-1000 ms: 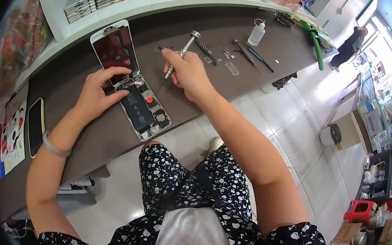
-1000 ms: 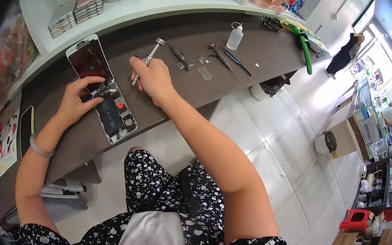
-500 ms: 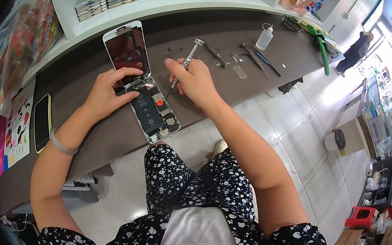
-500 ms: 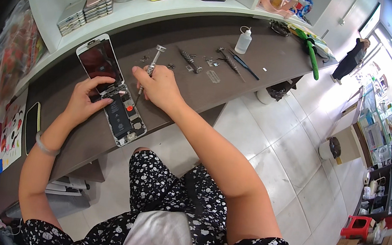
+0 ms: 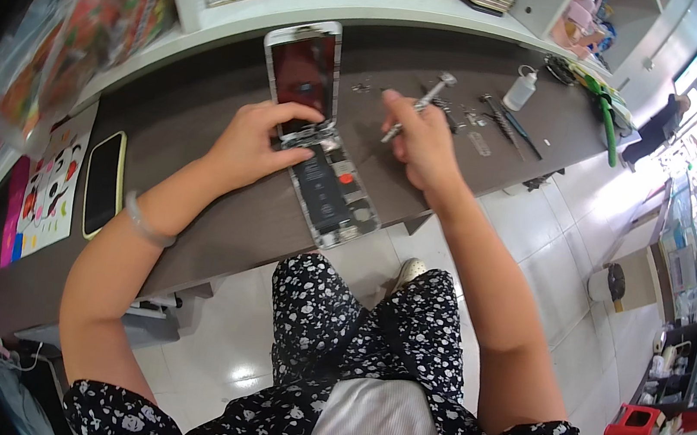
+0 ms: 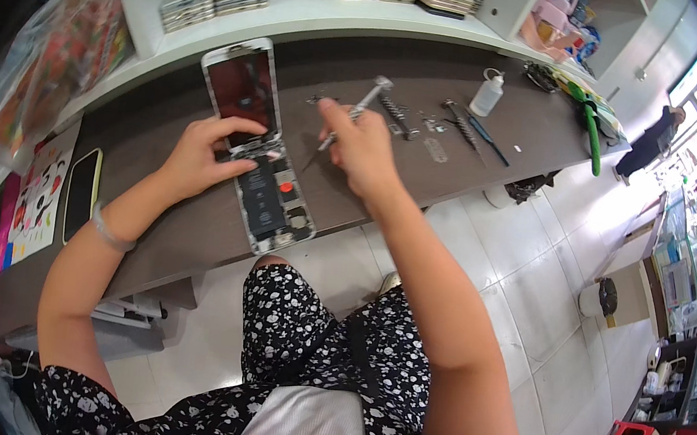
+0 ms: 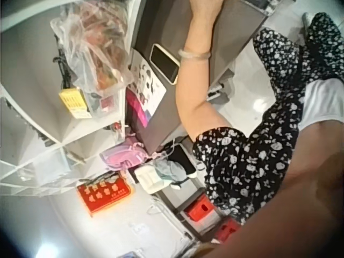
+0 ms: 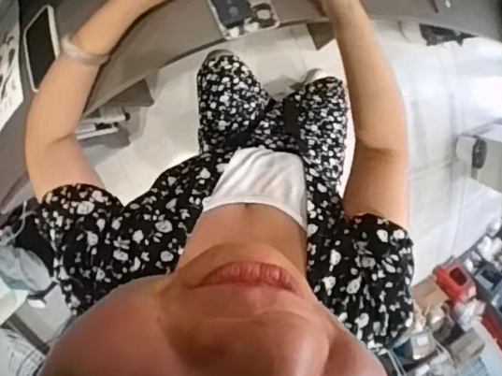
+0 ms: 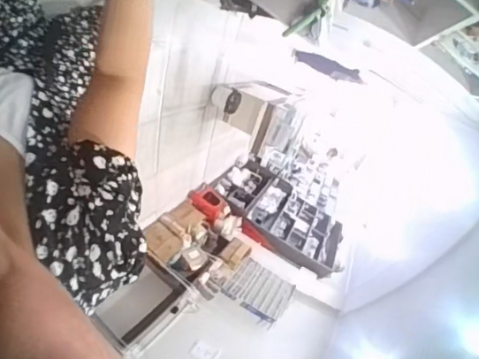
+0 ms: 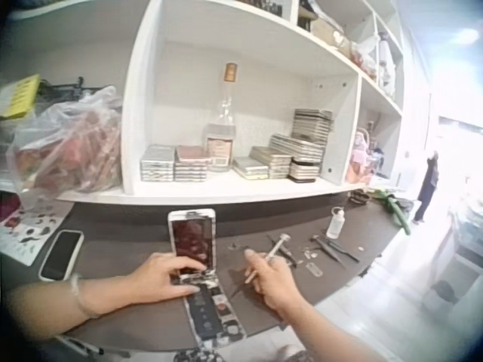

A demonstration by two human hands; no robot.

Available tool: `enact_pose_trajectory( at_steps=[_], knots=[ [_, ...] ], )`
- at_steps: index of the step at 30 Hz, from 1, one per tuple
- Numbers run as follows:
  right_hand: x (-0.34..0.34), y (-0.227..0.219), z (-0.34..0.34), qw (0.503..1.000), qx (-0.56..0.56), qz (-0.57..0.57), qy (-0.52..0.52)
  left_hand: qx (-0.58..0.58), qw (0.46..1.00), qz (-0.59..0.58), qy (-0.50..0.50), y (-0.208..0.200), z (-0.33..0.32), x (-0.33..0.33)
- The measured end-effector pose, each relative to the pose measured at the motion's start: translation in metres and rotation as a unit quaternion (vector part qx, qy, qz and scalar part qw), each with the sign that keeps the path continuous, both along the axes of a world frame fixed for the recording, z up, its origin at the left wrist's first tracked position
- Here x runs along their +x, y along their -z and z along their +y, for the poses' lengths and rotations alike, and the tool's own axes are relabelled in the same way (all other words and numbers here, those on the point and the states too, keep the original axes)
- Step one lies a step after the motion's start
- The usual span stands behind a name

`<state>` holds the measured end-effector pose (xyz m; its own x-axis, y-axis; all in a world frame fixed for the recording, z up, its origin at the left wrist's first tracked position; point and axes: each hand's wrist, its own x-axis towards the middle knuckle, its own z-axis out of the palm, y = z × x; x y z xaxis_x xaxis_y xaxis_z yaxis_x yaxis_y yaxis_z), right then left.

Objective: The person disassembles a white smartphone using a screwdriver and tweezers, removes the back cover to expose internal components, and consults a handwritten notebook. The person then reassembles the phone and closes it.

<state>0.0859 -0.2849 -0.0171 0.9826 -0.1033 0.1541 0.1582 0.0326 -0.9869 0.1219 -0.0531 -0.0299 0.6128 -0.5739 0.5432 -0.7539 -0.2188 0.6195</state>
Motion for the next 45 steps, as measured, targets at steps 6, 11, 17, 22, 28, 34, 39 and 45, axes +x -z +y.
enact_pose_trajectory(
  at_steps=[6,11,17,22,28,34,39,45],
  knots=[
    [-0.001,-0.001,-0.005,0.999,0.027,-0.008,-0.025,0.03,0.995,-0.092,-0.009,-0.002,-0.002,0.007],
    [-0.003,0.0,-0.001,1.0,0.024,-0.003,-0.02,0.056,0.995,-0.073,-0.025,-0.002,0.0,0.003],
    [-0.012,-0.022,-0.012,0.995,-0.089,-0.007,0.034,0.046,0.993,-0.106,-0.013,-0.02,-0.017,0.008],
    [0.008,0.003,-0.017,0.997,-0.063,-0.037,-0.038,0.091,0.993,-0.029,-0.071,-0.01,-0.02,-0.006],
    [0.046,-0.011,-0.009,0.969,-0.22,-0.109,0.0,0.034,0.999,0.005,-0.04,-0.001,-0.02,0.007],
    [-0.004,-0.09,-0.034,0.943,-0.034,-0.3,0.14,0.091,0.993,-0.013,-0.071,-0.008,-0.016,0.007],
    [-0.032,-0.094,-0.07,0.839,-0.151,-0.492,0.175,0.1,0.992,-0.01,-0.076,-0.009,-0.013,0.007],
    [-0.143,-0.151,-0.104,0.59,-0.29,-0.67,0.345,0.056,0.996,-0.071,-0.018,-0.013,-0.027,0.003]
  ],
)
